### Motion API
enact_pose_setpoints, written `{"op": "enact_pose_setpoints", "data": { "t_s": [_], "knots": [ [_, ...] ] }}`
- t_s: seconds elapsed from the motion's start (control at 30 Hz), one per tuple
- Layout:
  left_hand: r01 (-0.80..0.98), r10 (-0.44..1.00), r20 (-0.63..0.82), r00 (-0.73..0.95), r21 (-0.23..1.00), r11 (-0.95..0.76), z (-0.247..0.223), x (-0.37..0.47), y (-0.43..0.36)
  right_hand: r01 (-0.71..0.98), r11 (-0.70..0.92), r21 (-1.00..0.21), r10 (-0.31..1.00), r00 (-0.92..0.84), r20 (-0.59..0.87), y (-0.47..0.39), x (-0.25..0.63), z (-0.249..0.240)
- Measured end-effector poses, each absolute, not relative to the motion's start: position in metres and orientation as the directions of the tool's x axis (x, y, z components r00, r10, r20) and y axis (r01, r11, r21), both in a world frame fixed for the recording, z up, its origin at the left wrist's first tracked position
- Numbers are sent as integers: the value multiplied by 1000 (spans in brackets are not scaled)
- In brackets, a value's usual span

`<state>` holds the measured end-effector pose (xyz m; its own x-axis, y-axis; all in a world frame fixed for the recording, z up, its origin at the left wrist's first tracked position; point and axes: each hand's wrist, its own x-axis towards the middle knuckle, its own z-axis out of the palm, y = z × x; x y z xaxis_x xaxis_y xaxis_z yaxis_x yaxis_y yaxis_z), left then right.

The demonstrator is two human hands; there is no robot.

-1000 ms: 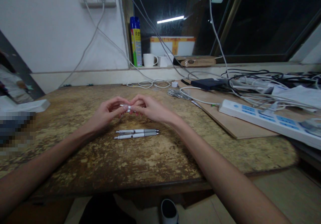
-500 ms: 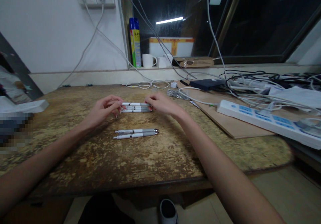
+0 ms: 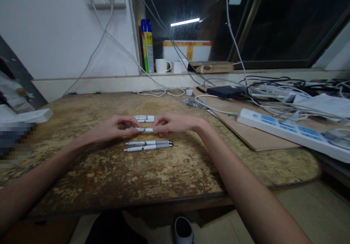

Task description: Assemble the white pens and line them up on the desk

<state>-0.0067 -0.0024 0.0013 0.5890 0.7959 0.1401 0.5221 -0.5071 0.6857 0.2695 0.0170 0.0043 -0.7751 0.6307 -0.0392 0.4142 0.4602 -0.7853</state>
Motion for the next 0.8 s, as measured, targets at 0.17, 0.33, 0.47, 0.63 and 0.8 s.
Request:
{"op": "enact_pose_setpoints", "data": {
  "t_s": [0.17, 0.33, 0.47, 0.63, 0.8],
  "knots": [
    [482, 719, 90, 689, 684, -548, 2, -5, -5, 440, 481, -758, 580, -808, -101, 16, 270, 6],
    [502, 691, 38, 722, 658, -561, 2, -5, -5, 465, 480, -744, 574, -808, -134, 17, 272, 5],
    [490, 684, 44, 728, 665, -564, 3, -5, -6, 480, 479, -735, 575, -805, -151, 18, 274, 4],
    [484, 686, 54, 725, 669, -564, 5, -4, -8, 493, 485, -723, 581, -799, -155, 19, 274, 2],
    [473, 691, 56, 721, 689, -549, 6, -3, -8, 474, 492, -730, 573, -808, -138, 21, 274, 0]
  ]
}}
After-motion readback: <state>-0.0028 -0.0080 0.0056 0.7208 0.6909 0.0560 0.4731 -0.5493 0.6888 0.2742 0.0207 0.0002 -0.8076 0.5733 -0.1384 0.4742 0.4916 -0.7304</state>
